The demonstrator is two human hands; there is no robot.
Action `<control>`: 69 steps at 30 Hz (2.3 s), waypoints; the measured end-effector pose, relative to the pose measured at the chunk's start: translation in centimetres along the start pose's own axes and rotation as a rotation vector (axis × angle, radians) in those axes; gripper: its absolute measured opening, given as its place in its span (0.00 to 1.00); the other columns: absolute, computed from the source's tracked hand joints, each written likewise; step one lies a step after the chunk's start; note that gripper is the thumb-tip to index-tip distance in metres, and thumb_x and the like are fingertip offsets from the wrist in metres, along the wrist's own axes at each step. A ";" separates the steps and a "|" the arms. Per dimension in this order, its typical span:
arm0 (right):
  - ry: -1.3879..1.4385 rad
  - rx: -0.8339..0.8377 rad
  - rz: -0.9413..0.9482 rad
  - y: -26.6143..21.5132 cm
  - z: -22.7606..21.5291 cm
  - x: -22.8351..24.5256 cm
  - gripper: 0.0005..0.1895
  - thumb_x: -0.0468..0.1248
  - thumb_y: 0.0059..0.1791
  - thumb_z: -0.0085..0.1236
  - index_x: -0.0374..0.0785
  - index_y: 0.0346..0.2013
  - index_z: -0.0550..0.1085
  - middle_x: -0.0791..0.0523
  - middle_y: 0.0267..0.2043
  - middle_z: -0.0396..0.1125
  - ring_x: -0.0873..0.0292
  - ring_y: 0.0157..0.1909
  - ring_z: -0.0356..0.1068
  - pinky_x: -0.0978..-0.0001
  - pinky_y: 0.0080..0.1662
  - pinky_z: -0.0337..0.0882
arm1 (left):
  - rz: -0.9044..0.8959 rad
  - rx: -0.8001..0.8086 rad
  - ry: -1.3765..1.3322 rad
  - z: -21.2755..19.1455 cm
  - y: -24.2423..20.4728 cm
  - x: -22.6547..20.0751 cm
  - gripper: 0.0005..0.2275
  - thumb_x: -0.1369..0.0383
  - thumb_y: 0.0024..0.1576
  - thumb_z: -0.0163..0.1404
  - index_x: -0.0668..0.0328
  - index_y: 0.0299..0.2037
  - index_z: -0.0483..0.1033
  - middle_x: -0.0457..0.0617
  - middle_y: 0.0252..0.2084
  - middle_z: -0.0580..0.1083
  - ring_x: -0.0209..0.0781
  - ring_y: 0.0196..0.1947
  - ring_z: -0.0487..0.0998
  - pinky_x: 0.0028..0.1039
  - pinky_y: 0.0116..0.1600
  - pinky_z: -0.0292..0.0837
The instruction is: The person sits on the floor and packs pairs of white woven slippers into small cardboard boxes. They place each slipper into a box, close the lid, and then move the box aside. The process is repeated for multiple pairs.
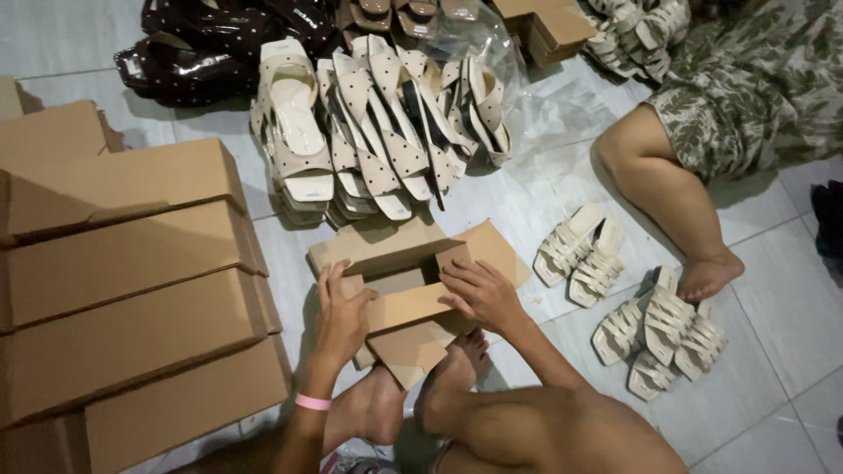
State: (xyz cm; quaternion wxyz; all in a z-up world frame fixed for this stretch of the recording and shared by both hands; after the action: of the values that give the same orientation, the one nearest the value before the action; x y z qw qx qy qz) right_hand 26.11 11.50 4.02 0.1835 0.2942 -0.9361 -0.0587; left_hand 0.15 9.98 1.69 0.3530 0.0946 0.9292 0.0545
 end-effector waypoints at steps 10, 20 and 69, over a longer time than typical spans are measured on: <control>0.366 -0.315 0.348 -0.9 0.3 -6.2 0.17 0.36 0.56 0.49 0.35 0.58 0.74 0.46 0.61 0.67 0.48 0.64 0.66 0.60 0.64 0.65 | 0.178 -0.275 -0.117 -2.2 -1.1 1.2 0.24 0.61 0.52 0.61 0.60 0.59 0.76 0.50 0.61 0.73 0.62 0.68 0.67 0.55 0.70 0.57; 0.317 0.055 0.449 3.4 -1.6 -2.7 0.30 0.48 0.42 0.69 0.42 0.55 0.74 0.52 0.57 0.70 0.51 0.56 0.72 0.60 0.54 0.73 | -0.003 -0.097 -0.035 -0.6 0.9 0.0 0.14 0.59 0.47 0.64 0.59 0.32 0.76 0.47 0.53 0.71 0.56 0.55 0.67 0.48 0.54 0.68; 0.678 -0.176 0.933 -9.4 6.9 -21.5 0.27 0.45 0.52 0.62 0.27 0.58 0.73 0.50 0.39 0.70 0.56 0.38 0.68 0.64 0.40 0.69 | -0.674 -0.093 -1.021 4.3 -6.2 8.8 0.28 0.62 0.58 0.56 0.74 0.63 0.65 0.56 0.57 0.75 0.40 0.56 0.74 0.28 0.58 0.68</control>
State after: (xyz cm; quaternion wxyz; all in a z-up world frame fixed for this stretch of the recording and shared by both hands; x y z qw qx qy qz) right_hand 44.80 16.06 -11.10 0.5030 -0.1633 -0.8474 0.0481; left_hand -4.30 5.93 -8.19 0.7550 -0.2058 0.6184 -0.0717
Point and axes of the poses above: each hand's wrist, its own y-axis towards the middle knuckle, its own z-axis out of the palm, x = y × z, the point moved 6 cm from there along y, towards the middle knuckle
